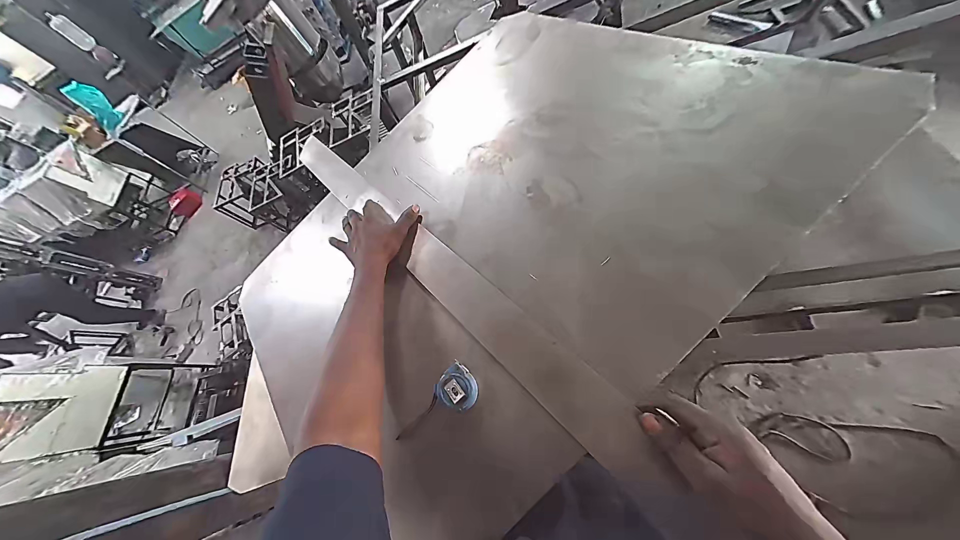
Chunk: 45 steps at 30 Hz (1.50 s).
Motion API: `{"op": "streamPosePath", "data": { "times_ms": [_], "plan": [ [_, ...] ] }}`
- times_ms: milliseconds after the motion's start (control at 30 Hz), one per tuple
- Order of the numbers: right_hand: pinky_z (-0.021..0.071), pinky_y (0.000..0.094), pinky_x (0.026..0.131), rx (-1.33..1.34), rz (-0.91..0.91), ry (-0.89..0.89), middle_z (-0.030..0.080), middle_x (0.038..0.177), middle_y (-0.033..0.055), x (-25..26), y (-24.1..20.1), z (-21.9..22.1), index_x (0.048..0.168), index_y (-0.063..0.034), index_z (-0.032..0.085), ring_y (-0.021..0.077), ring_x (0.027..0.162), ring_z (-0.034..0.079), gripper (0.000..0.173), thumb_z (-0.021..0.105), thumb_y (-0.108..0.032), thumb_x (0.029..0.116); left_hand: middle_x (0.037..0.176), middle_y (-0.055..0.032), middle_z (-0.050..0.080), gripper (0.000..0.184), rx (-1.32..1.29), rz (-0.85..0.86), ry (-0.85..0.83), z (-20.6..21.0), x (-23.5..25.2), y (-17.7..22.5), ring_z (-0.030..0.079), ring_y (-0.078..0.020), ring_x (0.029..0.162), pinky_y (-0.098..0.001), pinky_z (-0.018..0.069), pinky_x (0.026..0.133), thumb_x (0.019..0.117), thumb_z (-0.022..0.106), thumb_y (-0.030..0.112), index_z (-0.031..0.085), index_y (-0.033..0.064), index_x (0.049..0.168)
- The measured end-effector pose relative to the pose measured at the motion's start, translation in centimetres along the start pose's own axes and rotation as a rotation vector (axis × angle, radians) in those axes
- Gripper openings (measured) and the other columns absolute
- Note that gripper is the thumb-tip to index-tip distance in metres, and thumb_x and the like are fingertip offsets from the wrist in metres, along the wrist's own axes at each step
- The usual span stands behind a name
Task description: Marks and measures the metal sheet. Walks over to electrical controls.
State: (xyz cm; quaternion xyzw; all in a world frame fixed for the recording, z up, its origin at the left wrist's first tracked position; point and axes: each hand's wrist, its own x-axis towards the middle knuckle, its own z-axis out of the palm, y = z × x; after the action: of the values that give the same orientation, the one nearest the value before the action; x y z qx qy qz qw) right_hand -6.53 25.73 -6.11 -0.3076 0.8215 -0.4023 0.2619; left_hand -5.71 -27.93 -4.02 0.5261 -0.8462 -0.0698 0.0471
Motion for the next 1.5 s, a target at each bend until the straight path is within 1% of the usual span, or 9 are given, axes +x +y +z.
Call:
{"op": "streamPosePath", "data": {
  "times_ms": [200, 267, 400, 533, 667, 833, 1033, 1267, 1500],
  "plan": [
    [0.0480, 0.0305, 0.055, 0.083, 0.058, -0.044, 0.061, 0.073, -0.0058, 0.2, -1.0, -0.5, 0.103, -0.0147, 0.070, 0.0044, 0.062, 0.056, 0.029, 0.052, -0.037, 0.1032, 0.167, -0.0138, 0.030, 0.120, -0.030, -0.020, -0.028, 0.3, 0.5, 0.1, 0.024, -0.0354, 0.156, -0.0792, 0.0103, 0.116, 0.0633, 0.039, 0.105, 0.038, 0.0321, 0.158],
    [0.0490, 0.0275, 0.054, 0.126, 0.073, -0.042, 0.061, 0.073, -0.0076, 0.4, -1.1, -0.3, 0.102, -0.0163, 0.070, 0.0025, 0.061, 0.057, 0.029, 0.053, -0.040, 0.1034, 0.166, -0.0167, 0.032, 0.118, -0.045, -0.003, -0.006, 0.3, 0.8, -0.2, 0.024, -0.0381, 0.155, -0.0810, 0.0099, 0.115, 0.0652, 0.042, 0.103, 0.040, 0.0304, 0.158],
    [0.0424, 0.0253, 0.050, 0.042, 0.091, -0.078, 0.053, 0.068, -0.0118, 0.0, -0.8, -0.4, 0.096, -0.0236, 0.068, 0.0006, 0.057, 0.050, 0.035, 0.046, -0.051, 0.1028, 0.162, -0.0227, 0.036, 0.112, -0.064, 0.067, -0.021, 0.8, 0.2, -0.3, 0.027, -0.0461, 0.152, -0.0861, 0.0110, 0.110, 0.0710, 0.045, 0.099, 0.044, 0.0255, 0.155],
    [0.0406, 0.0245, 0.050, 0.084, 0.085, -0.141, 0.052, 0.067, -0.0126, 0.5, -0.9, -0.5, 0.097, -0.0262, 0.068, 0.0003, 0.056, 0.048, 0.032, 0.047, -0.050, 0.1033, 0.165, -0.0143, 0.034, 0.111, -0.071, 0.037, -0.020, 0.4, 0.6, 0.0, 0.025, -0.0380, 0.154, -0.0826, 0.0101, 0.112, 0.0684, 0.045, 0.100, 0.044, 0.0306, 0.155],
    [0.0391, 0.0254, 0.049, 0.085, 0.083, -0.144, 0.050, 0.064, -0.0125, 0.6, -0.8, -0.2, 0.091, -0.0262, 0.066, 0.0009, 0.054, 0.047, 0.034, 0.047, -0.052, 0.1030, 0.165, -0.0132, 0.034, 0.110, -0.055, 0.025, -0.020, 0.7, 0.8, -0.3, 0.024, -0.0380, 0.155, -0.0824, 0.0114, 0.112, 0.0686, 0.044, 0.100, 0.043, 0.0311, 0.155],
    [0.0374, 0.0267, 0.047, 0.078, 0.125, -0.146, 0.048, 0.062, -0.0123, 0.8, -1.1, -0.3, 0.086, -0.0266, 0.064, 0.0018, 0.053, 0.046, 0.036, 0.047, -0.053, 0.1023, 0.166, -0.0135, 0.032, 0.112, -0.046, 0.011, -0.025, 0.7, 0.8, -0.1, 0.023, -0.0379, 0.155, -0.0824, 0.0109, 0.112, 0.0673, 0.045, 0.101, 0.041, 0.0325, 0.156],
    [0.0394, 0.0273, 0.050, 0.070, 0.122, -0.196, 0.050, 0.064, -0.0124, 0.8, -1.1, 0.0, 0.088, -0.0262, 0.066, 0.0015, 0.055, 0.048, 0.039, 0.044, -0.055, 0.1033, 0.164, -0.0161, 0.034, 0.107, -0.069, 0.028, -0.021, 0.6, 0.6, -0.1, 0.026, -0.0387, 0.153, -0.0820, 0.0118, 0.112, 0.0705, 0.049, 0.097, 0.045, 0.0287, 0.153],
    [0.0333, 0.0248, 0.045, 0.138, 0.126, -0.224, 0.044, 0.058, -0.0116, 0.8, -1.3, 0.2, 0.080, -0.0253, 0.060, 0.0023, 0.049, 0.042, 0.041, 0.048, -0.058, 0.1021, 0.163, -0.0165, 0.034, 0.105, -0.078, 0.046, -0.037, 0.5, 0.7, -0.2, 0.026, -0.0398, 0.153, -0.0822, 0.0125, 0.112, 0.0738, 0.049, 0.095, 0.043, 0.0272, 0.155],
    [0.0357, 0.0253, 0.047, 0.175, 0.150, -0.255, 0.047, 0.060, -0.0115, 0.9, -1.3, 0.0, 0.082, -0.0252, 0.063, 0.0020, 0.051, 0.044, 0.038, 0.051, -0.056, 0.1014, 0.163, -0.0174, 0.035, 0.101, -0.063, 0.050, -0.029, 0.5, 0.7, -0.1, 0.026, -0.0408, 0.153, -0.0827, 0.0135, 0.111, 0.0760, 0.050, 0.092, 0.044, 0.0274, 0.154]
  ]
}}
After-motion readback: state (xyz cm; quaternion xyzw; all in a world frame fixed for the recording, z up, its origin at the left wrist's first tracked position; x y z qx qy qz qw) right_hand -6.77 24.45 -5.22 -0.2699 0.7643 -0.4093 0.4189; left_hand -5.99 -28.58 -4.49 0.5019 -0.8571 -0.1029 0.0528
